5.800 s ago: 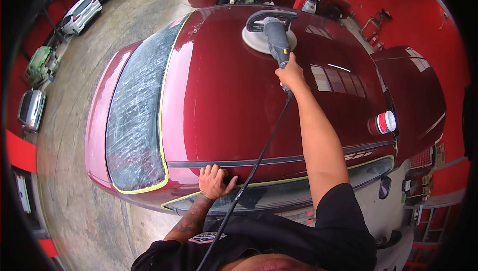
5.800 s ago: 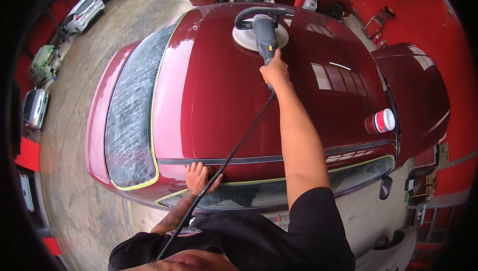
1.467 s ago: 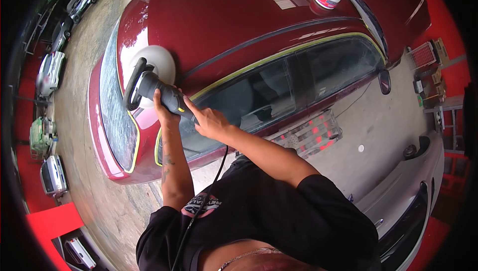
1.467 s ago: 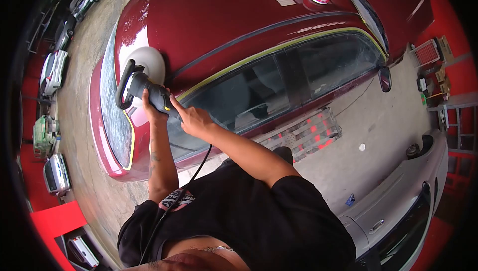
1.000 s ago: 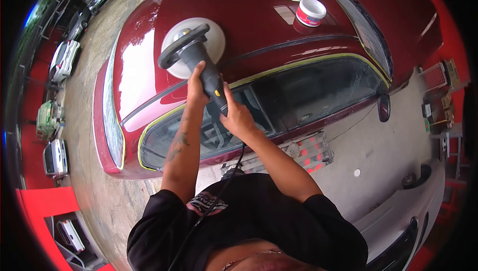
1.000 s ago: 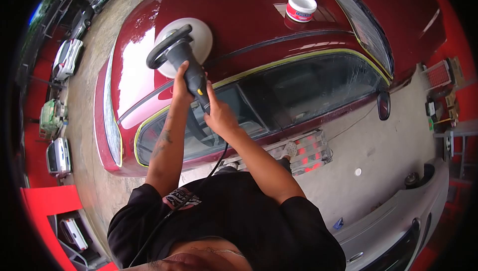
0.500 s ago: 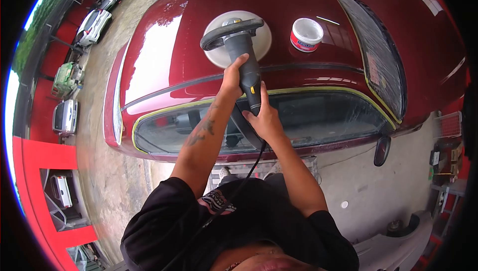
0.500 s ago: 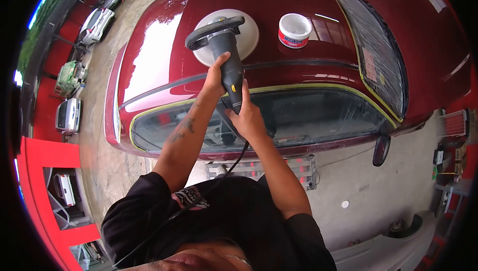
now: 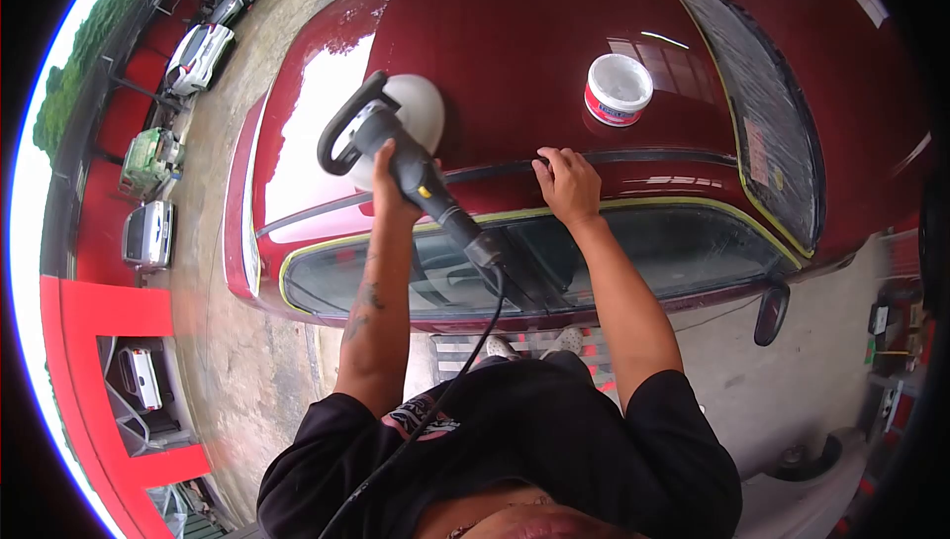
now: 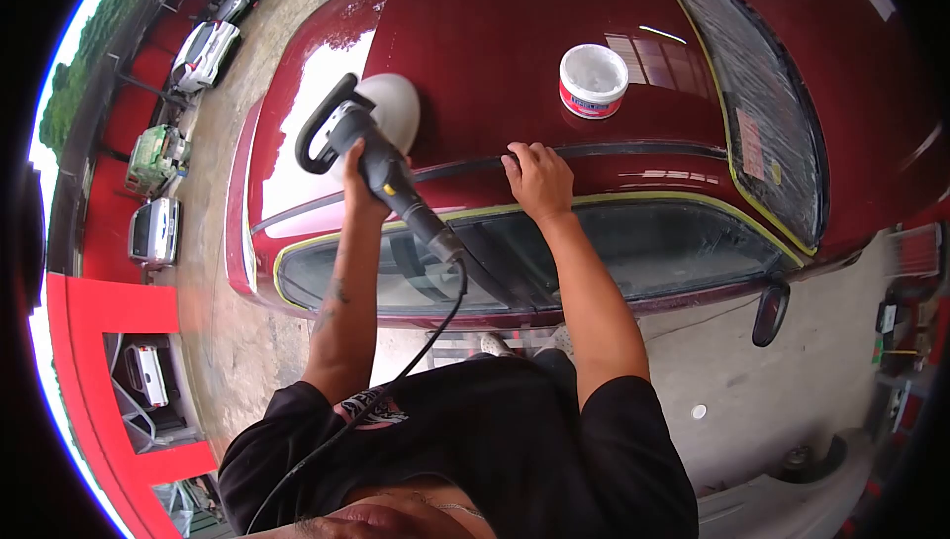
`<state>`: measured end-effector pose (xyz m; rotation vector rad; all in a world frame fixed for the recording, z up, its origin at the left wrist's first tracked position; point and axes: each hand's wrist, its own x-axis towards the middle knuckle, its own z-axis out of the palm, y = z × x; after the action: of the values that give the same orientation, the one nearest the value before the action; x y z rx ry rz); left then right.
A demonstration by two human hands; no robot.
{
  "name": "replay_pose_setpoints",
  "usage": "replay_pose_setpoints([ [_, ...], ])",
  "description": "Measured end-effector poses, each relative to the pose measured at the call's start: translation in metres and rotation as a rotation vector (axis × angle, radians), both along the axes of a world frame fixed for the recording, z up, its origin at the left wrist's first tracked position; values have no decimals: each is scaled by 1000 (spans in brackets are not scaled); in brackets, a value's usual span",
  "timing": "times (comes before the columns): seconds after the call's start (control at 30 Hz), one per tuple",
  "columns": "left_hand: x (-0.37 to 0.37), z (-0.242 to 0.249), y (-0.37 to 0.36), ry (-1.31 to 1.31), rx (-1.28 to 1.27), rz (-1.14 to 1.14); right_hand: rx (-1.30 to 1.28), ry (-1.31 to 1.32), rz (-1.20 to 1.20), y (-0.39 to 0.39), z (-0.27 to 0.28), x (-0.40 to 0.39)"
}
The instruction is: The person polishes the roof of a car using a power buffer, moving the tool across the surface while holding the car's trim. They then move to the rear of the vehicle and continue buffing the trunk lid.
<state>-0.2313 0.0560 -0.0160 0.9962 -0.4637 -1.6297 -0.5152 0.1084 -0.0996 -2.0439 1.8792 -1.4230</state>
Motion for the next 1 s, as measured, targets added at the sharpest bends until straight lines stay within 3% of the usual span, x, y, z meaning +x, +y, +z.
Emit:
replay_pose_setpoints([
  [0.23,136,-7,-49,18,-106,7,-79,105,-91,-8,-7,4],
  [0.37,168,-2,-74,12,-60,101,-53,108,-94,-6,-6,4],
  [0.47,180,-7,-98,-3,-78,29,-35,97,-89,-5,-5,4],
  [0.6,138,1,-124,16,-20,32,-56,82,-76,-4,-4,3],
  [0.73,82,8,-145,2,-79,-147,-83,72,-83,-6,-5,2],
  [1.0,-55,27,-174,-28,11,-124,-87,68,-94,-5,-6,2],
])
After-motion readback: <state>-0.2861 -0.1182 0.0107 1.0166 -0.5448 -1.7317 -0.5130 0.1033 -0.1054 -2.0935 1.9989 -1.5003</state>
